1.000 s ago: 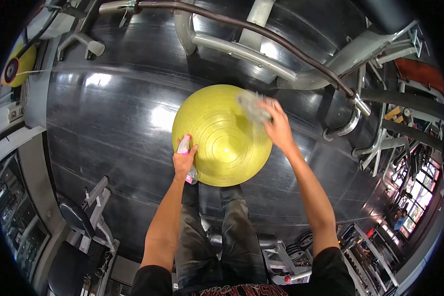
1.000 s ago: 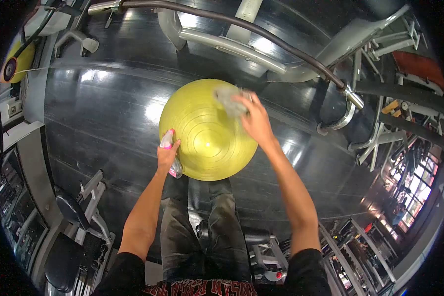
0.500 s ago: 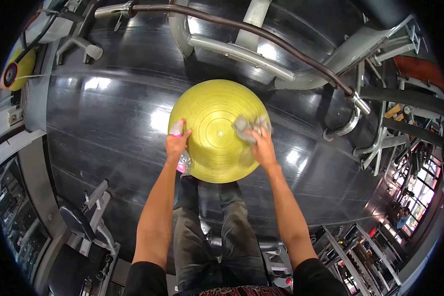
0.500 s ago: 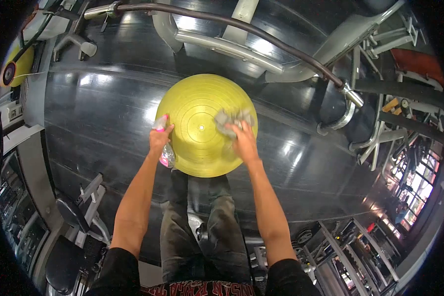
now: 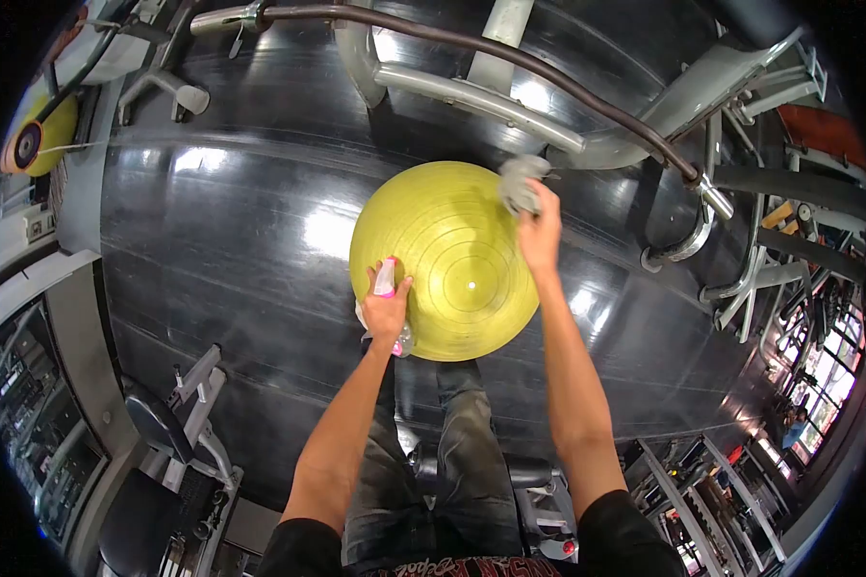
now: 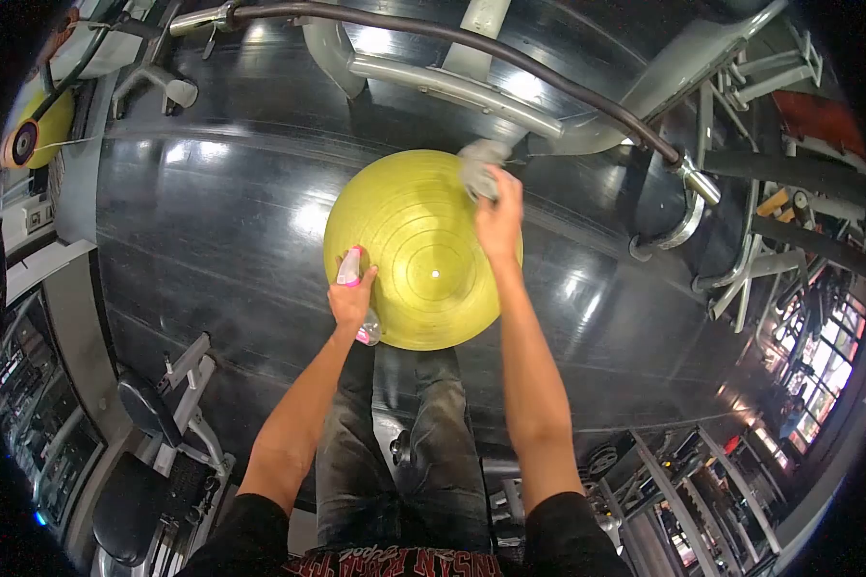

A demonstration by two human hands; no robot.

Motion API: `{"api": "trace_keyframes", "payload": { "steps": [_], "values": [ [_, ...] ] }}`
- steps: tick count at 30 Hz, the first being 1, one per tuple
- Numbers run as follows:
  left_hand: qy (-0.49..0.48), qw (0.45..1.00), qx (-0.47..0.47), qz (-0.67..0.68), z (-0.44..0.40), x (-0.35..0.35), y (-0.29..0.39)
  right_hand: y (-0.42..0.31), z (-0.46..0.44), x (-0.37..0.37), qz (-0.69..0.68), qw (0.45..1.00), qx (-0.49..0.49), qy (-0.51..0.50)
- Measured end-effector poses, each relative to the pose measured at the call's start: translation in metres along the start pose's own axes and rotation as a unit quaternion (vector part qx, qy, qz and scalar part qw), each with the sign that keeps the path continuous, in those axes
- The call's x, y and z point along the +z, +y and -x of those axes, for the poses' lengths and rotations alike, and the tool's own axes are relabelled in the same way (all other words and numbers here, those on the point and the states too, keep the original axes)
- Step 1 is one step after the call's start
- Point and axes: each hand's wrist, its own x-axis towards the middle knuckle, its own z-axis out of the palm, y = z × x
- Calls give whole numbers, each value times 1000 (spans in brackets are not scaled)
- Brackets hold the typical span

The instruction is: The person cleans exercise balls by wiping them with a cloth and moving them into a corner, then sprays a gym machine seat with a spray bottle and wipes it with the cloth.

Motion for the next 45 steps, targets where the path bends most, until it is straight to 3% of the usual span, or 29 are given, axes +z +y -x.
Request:
{"api": "trace_keyframes", "payload": {
  "steps": [1, 2, 4, 6, 7, 8, 10, 11, 16, 18, 20, 21, 24, 27, 28, 29, 31, 33, 35, 36, 38, 41, 43, 45],
  "values": [
    [-2, 1000, 3, 0, -1, 3, 7, 8, -2, 14, 60, 996, -61, -39],
    [-5, 1000, -14, -18, -6, 6, 14, 15, 9, 26, 101, 988, -29, -111],
    [-23, 996, -55, -59, -18, 7, 31, 6, 37, 41, 200, 967, -58, -148],
    [-29, 994, -75, -72, -30, -2, 47, -36, 50, 26, 235, 950, -2, -204],
    [-33, 991, -96, -85, -37, -6, 50, -42, 67, 23, 227, 951, -28, -209],
    [47, 994, -61, -73, -49, 5, 34, -47, 88, 18, 221, 950, -51, -216],
    [17, 993, -93, -74, -64, 2, 32, -49, 134, 10, 232, 949, -51, -208],
    [-12, 989, -124, -79, -68, 2, 31, -52, 151, 3, 250, 941, -28, -224],
    [20, 996, -81, -21, -71, 13, 3, -35, 226, -34, 235, 932, 66, -269],
    [29, 996, -84, -14, -65, 5, 8, 6, 251, -50, -1, 932, 270, -243],
    [38, 997, -64, -5, -58, 5, -1, 14, 231, -69, 52, 919, 336, -201],
    [48, 998, -44, 2, -54, 3, -6, 2, 205, -80, -23, 921, 350, -167],
    [34, 999, -15, -18, -27, -11, -6, 7, 139, -75, -66, 947, 313, -13],
    [35, 994, 55, 93, 3, -9, -35, -3, 74, -43, 49, 991, 123, 33],
    [-21, 991, 7, 133, 16, -17, -30, -7, 57, -27, 54, 996, 64, 30],
    [-21, 991, 9, 131, 26, -15, -37, -25, 39, -11, 52, 998, -22, -15],
    [-1, 992, 69, 106, 43, -6, -56, -49, 30, 36, 34, 987, -65, -146],
    [3, 989, 52, 135, 55, -1, -55, -71, 49, 84, 50, 956, -113, -267],
    [-1, 989, 53, 140, 62, 0, -59, -85, 77, 113, 168, 875, -240, -386],
    [-4, 989, 36, 142, 63, -2, -60, -78, 84, 116, 166, 875, -239, -387],
    [-7, 991, 4, 133, 62, -7, -59, -64, 97, 116, 271, 734, -369, -502],
    [0, 991, -8, 131, 48, -9, -61, -36, 66, 75, 188, 774, -391, -460],
    [3, 989, 8, 150, 36, -9, -73, -28, 46, 29, 224, 812, -301, -447],
    [-16, 989, -36, 144, 21, -19, -72, -4, 52, -11, 231, 878, -176, -379]
  ]
}}
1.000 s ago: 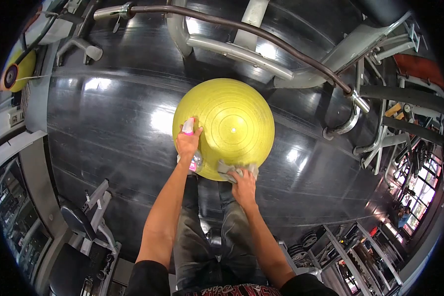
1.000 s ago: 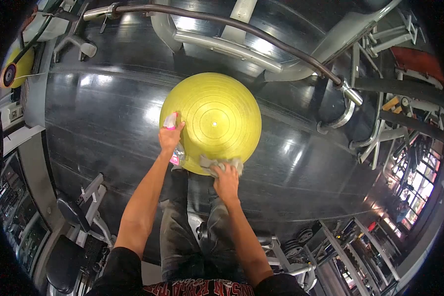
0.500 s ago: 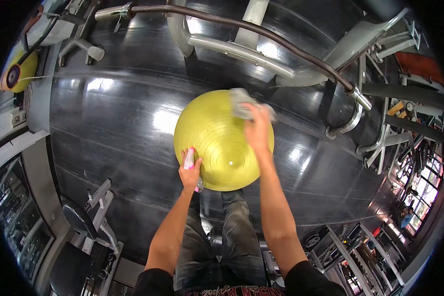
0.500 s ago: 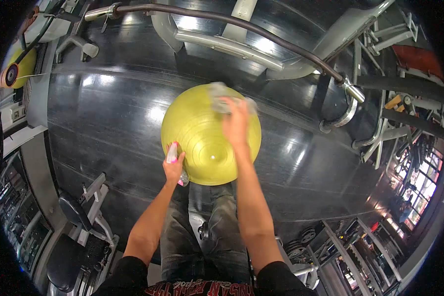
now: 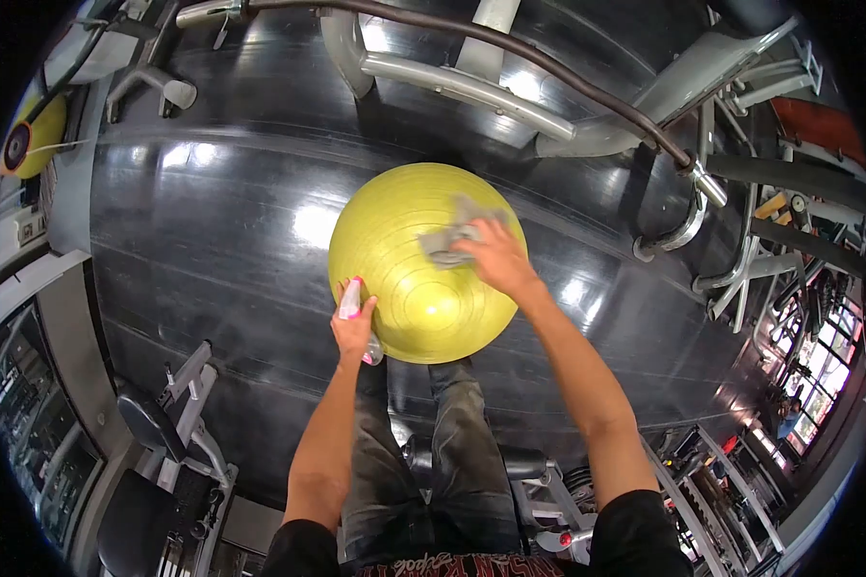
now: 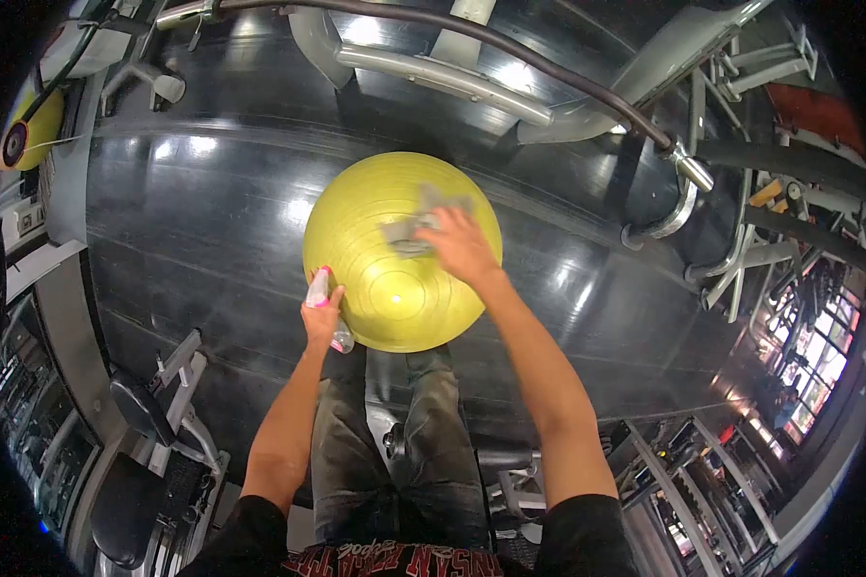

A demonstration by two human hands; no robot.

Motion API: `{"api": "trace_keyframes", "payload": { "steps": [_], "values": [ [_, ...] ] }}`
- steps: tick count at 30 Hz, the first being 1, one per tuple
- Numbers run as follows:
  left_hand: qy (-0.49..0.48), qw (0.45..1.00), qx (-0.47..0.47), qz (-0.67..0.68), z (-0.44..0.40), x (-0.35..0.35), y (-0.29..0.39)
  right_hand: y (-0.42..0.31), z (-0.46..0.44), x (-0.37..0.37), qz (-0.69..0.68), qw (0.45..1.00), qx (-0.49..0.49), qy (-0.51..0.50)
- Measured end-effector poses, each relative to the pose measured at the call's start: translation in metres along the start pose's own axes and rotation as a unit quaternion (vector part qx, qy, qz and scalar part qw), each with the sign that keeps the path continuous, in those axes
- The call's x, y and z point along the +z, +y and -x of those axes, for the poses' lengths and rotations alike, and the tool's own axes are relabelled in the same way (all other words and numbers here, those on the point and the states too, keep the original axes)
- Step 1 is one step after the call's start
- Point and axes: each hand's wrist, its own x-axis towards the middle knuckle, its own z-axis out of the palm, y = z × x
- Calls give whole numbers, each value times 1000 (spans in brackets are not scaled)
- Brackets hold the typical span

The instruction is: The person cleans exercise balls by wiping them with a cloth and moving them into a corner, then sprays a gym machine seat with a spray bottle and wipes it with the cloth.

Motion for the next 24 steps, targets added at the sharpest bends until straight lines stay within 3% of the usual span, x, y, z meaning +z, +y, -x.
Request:
{"api": "trace_keyframes", "payload": {
  "steps": [2, 4, 6, 7, 8, 9, 10, 12, 14, 16, 18, 21, 23, 24],
  "values": [
    [2, 1000, 8, 6, -21, -7, -14, 16, 47, 5, -20, 993, 111, 35],
    [1, 1000, 13, 10, -29, -11, -9, 17, 96, 20, -85, 982, 166, -16],
    [-34, 995, -98, 8, -24, -22, 19, 8, 142, 41, -122, 977, 150, -86],
    [-31, 995, -90, 1, -24, -22, 6, 4, 149, 38, -123, 977, 151, -87],
    [-31, 995, -90, -1, -20, -21, -4, -2, 153, 31, -124, 962, 154, -190],
    [-15, 1000, -20, 14, -16, -22, -13, -4, 153, 27, -124, 937, 154, -289],
    [1, 998, 50, 30, -14, -23, -21, 3, 152, 24, -126, 937, 153, -287],
    [-4, 998, 63, 11, -11, -24, -43, 33, 143, 15, -179, 942, 212, -191],
    [-12, 996, 80, -23, -3, -24, -65, 71, 120, 16, -265, 938, 222, 17],
    [-1, 998, 64, -8, 11, -22, -64, 69, 64, -14, -186, 944, 203, 185],
    [-31, 999, -29, -4, 30, -23, -38, 49, 9, -30, -195, 925, 231, 231],
    [-28, 999, 32, -19, 45, -16, -45, 11, -60, -20, -53, 963, 132, 230],
    [-8, 995, 89, -41, 53, -7, -35, -42, -95, 2, -143, 964, 51, 218],
    [-9, 995, 88, -42, 56, -2, -28, -70, -105, 19, -135, 980, 24, 145]
  ]
}}
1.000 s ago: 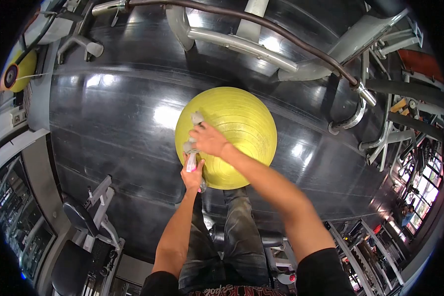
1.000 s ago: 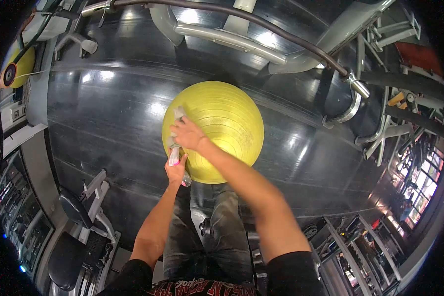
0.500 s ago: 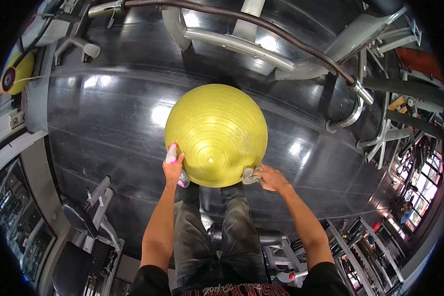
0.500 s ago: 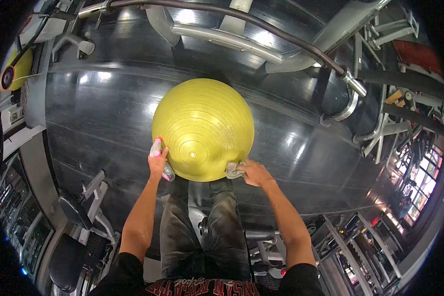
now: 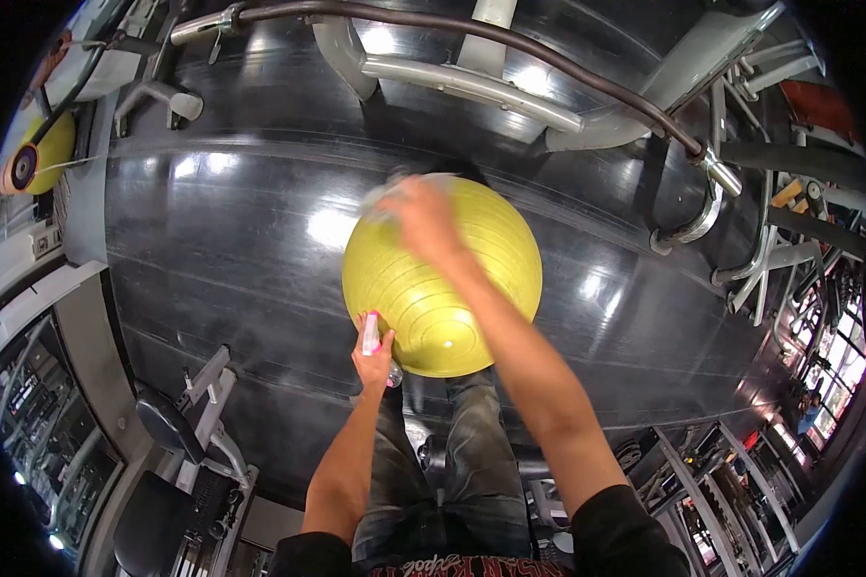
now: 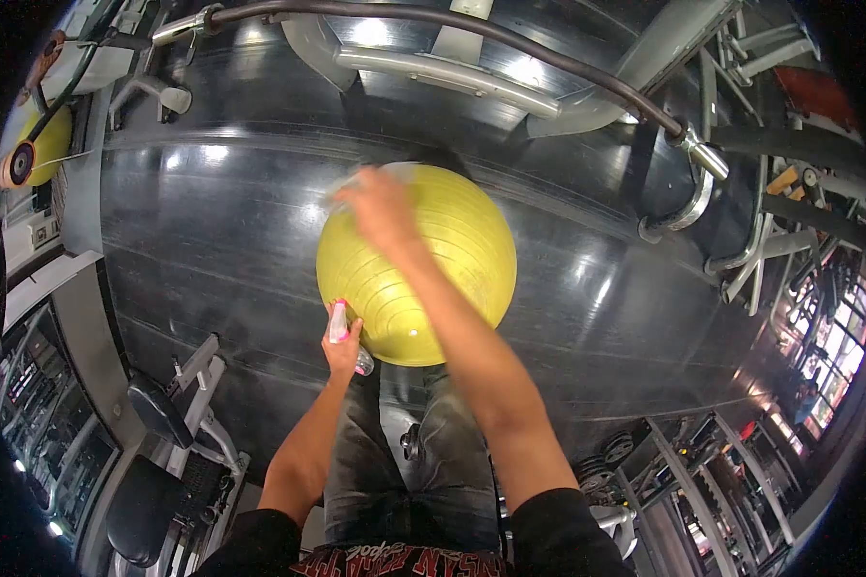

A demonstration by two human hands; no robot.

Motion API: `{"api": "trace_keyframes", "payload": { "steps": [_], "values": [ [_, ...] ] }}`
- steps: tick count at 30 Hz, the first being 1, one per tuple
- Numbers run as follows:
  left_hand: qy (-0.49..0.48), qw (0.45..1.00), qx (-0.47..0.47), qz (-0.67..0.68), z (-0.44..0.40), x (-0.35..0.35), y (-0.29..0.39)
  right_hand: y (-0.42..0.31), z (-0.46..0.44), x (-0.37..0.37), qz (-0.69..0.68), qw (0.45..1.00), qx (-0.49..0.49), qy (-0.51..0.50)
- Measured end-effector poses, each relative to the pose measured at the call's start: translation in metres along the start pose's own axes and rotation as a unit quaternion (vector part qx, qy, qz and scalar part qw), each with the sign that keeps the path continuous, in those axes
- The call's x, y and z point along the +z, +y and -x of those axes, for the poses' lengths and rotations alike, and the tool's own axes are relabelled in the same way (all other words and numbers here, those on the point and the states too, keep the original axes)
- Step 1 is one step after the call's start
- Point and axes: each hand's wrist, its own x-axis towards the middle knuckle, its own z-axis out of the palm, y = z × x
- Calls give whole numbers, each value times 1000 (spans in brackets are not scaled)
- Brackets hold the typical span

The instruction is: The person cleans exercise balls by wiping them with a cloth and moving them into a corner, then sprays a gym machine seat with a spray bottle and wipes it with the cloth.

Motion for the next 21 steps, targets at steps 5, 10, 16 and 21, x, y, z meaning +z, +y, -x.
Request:
{"api": "trace_keyframes", "payload": {
  "steps": [5, 10, 16, 21],
  "values": [
    [16, 997, -57, 41, 0, 10, 11, -52, 37, 68, 234, 900, -205, -304],
    [15, 999, -40, 15, -4, 3, 2, 25, 45, 7, 134, 964, -174, -149],
    [30, 999, -30, 26, -21, -24, -21, 154, 157, -65, 153, 944, 268, -114],
    [-5, 994, -91, 58, -2, -17, -5, 196, 213, -36, -70, 873, 482, 4]
  ]
}}
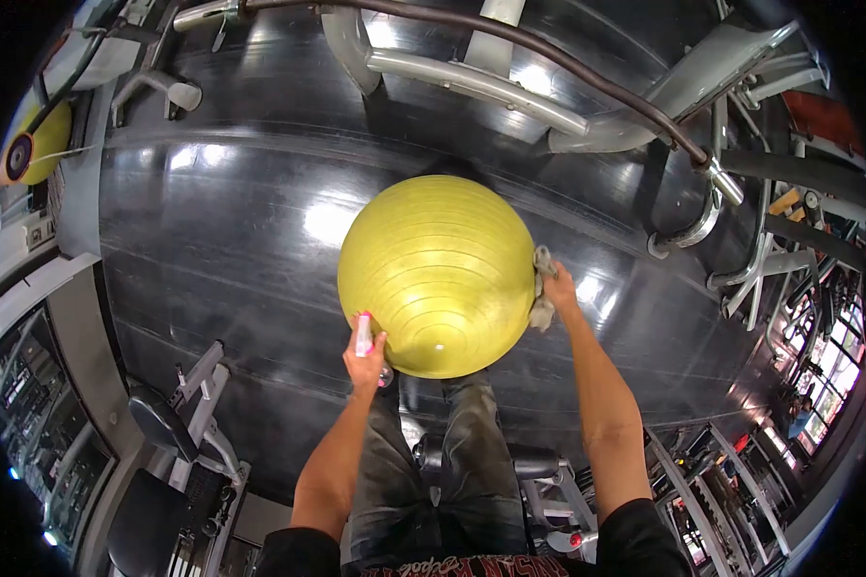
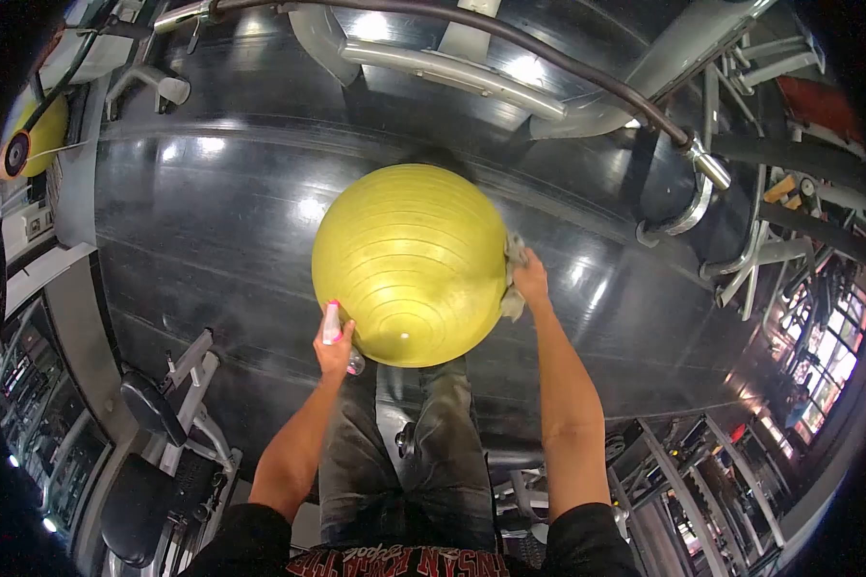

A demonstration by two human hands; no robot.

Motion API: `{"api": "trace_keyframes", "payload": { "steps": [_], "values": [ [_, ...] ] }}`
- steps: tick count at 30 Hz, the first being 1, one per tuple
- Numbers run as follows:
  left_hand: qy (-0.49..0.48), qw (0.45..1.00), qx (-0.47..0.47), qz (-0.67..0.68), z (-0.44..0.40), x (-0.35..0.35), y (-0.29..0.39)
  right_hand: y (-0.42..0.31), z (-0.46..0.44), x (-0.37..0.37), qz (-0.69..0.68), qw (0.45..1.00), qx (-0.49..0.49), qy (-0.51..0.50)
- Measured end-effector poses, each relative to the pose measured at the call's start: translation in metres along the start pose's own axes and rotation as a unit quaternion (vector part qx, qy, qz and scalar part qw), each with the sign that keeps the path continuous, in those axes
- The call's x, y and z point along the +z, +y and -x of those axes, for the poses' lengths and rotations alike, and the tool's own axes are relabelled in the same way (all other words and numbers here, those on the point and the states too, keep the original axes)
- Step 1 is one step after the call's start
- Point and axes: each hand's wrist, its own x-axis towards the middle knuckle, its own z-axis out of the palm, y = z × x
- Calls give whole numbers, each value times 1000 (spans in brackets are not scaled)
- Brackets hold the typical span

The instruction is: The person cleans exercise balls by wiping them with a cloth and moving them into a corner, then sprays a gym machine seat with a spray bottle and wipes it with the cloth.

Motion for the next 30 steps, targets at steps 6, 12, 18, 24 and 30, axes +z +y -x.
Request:
{"api": "trace_keyframes", "payload": {
  "steps": [6, 12, 18, 24, 30],
  "values": [
    [50, 990, 111, -71, 25, 51, 20, -166, 15, 40, 66, 895, -427, 113],
    [41, 994, 89, -56, 34, 86, 47, -242, 85, 117, 273, 755, -563, -198],
    [74, 992, 84, -66, 19, 63, 33, -228, 32, 79, 283, 794, -526, -115],
    [56, 996, 67, -34, 7, 20, 7, -190, -24, 0, 100, 968, -211, -94],
    [33, 999, 44, 2, 2, 2, 0, -199, -1, -14, -191, 952, -50, -234]
  ]
}}
